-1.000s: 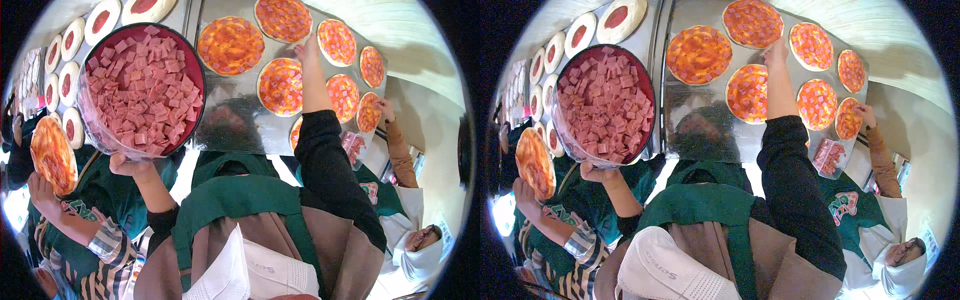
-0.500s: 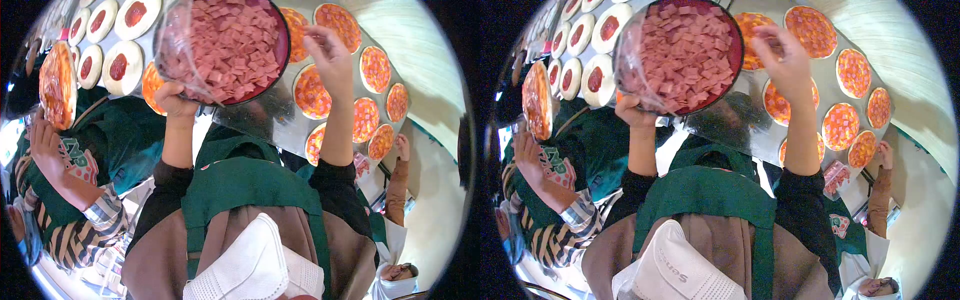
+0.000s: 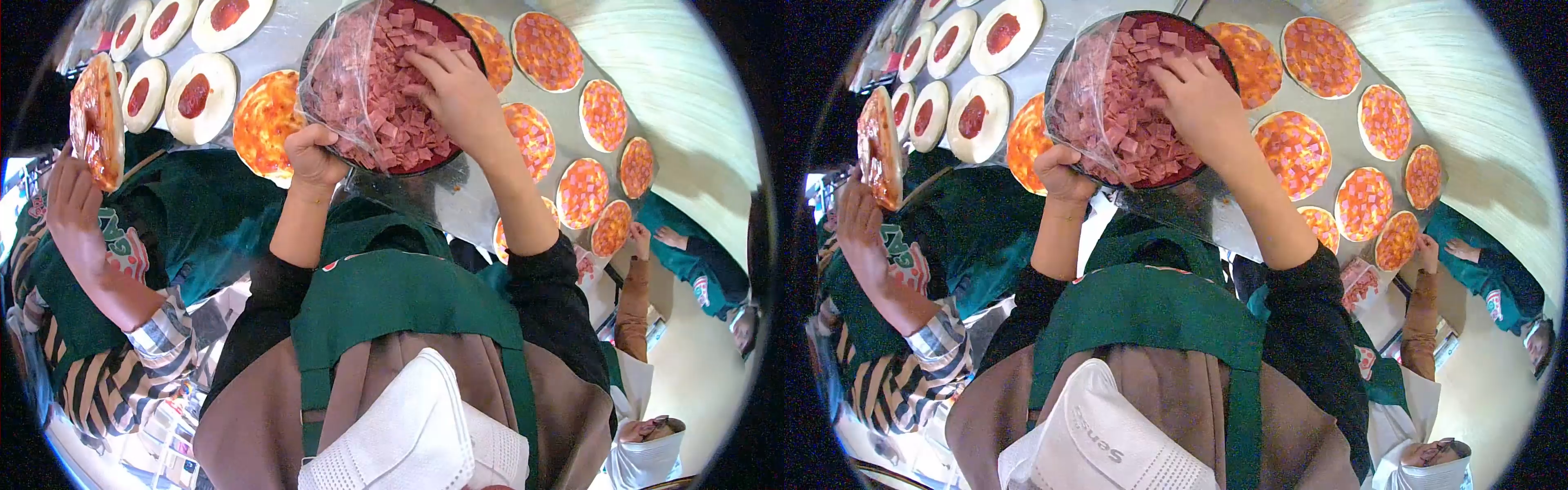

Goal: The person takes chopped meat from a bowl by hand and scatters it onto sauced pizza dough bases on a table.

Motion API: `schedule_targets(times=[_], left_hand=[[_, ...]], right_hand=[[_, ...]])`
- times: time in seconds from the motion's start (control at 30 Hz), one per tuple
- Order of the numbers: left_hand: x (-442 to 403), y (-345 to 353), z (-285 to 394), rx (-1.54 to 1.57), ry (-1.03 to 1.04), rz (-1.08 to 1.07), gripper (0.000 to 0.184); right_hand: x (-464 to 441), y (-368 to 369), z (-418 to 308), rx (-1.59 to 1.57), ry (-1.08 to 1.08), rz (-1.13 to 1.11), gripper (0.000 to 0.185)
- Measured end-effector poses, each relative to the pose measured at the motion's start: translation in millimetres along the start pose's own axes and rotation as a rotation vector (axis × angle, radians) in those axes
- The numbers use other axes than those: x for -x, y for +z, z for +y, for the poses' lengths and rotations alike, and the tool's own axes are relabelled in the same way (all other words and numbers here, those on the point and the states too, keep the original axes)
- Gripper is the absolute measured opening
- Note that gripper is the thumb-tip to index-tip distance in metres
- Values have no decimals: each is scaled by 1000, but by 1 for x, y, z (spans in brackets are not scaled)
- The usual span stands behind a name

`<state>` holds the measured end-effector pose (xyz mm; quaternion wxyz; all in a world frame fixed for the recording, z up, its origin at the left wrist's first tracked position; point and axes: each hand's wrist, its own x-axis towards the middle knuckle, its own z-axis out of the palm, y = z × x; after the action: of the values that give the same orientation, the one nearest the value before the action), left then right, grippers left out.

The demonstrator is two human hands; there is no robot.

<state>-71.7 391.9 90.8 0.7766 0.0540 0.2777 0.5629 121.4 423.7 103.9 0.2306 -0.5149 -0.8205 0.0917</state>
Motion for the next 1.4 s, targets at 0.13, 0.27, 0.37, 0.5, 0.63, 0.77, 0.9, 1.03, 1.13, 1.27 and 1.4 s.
schedule_targets(times=[0.13,0.27,0.37,0.5,0.63,0.77,0.9,1.03,1.13,1.27,1.4], left_hand=[[-5,-9,2,-34,-63,-75,74],[-5,6,0,-11,-50,-22,74],[-4,10,1,-10,-19,-12,74],[-5,9,10,-204,-56,27,82],[-8,11,8,-72,-77,-6,77],[-6,1,3,31,-103,-27,73],[-7,-17,0,13,-84,4,73],[-8,-12,-1,11,-77,-28,72],[-10,-12,-2,24,-76,-10,73],[-5,-17,2,13,-58,1,76],[2,-25,8,-71,3,89,77]], right_hand=[[2,1,-8,-33,46,33,34],[0,-1,-10,-67,123,-93,32],[0,1,-9,-73,96,-104,30],[-3,8,-5,-42,4,-40,30],[-6,7,-3,-54,51,-109,34],[-3,-1,5,-303,199,-116,28],[3,-4,17,-1157,639,-18,23],[7,-13,27,-1890,882,100,22],[11,-14,36,-2074,948,139,20],[15,-7,52,-1802,909,274,25],[17,4,99,-1814,904,306,22]])
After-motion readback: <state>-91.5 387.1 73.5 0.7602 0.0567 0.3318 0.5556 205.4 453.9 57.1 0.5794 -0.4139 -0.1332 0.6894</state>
